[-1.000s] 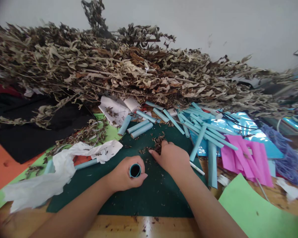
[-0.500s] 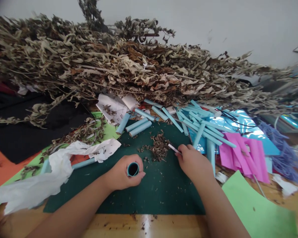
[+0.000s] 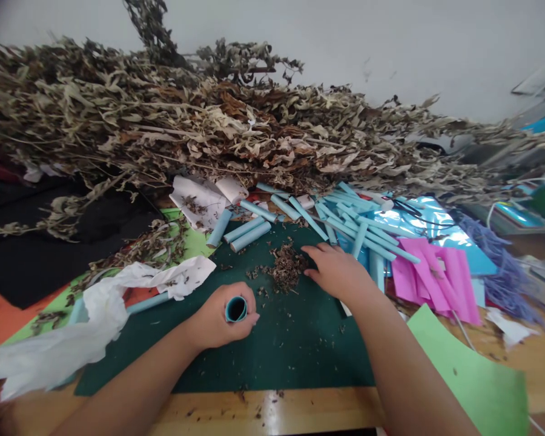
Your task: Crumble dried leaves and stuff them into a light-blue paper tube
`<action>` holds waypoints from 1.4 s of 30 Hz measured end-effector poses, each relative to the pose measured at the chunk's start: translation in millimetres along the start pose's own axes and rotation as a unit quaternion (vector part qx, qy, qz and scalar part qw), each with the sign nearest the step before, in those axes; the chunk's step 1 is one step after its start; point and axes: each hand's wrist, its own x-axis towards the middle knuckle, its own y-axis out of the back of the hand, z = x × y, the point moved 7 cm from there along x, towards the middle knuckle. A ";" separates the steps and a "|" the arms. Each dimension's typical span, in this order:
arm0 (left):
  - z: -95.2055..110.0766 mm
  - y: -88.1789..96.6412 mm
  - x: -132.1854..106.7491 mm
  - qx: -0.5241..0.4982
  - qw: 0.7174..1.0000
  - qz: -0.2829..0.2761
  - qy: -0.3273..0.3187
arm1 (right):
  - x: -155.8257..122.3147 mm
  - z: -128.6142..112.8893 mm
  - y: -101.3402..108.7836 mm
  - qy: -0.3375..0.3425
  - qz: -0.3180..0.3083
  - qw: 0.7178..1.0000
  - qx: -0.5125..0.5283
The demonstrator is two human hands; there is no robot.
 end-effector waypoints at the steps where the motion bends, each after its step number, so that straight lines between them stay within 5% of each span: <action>1: 0.2 0.0 0.0 0.004 1.000 -0.002 0.000 | 4.0 -1.6 -1.1 0.013 -0.023 1.000 0.004; 6: 1.1 0.6 0.2 0.010 1.000 -0.009 0.008 | 12.6 -13.8 0.0 0.022 -0.067 0.997 0.019; 17: 3.7 1.5 1.1 0.010 1.000 -0.010 0.000 | 1.0 -47.4 3.2 -0.045 0.008 0.999 -0.030; 29: 2.9 0.0 0.6 0.016 1.000 -0.006 -0.012 | -0.7 -52.9 8.4 -0.005 0.015 0.994 -0.104; 35: 3.3 0.9 0.5 0.011 1.000 -0.004 -0.013 | -0.6 -38.0 22.3 -0.034 0.068 0.996 0.052; 38: 3.8 0.9 0.4 0.006 1.000 -0.006 -0.016 | -2.6 -31.8 22.1 -0.040 0.111 0.949 0.292; 42: 3.3 1.4 0.3 0.001 1.000 -0.005 -0.007 | -3.8 -34.5 6.1 -0.035 0.141 0.793 0.591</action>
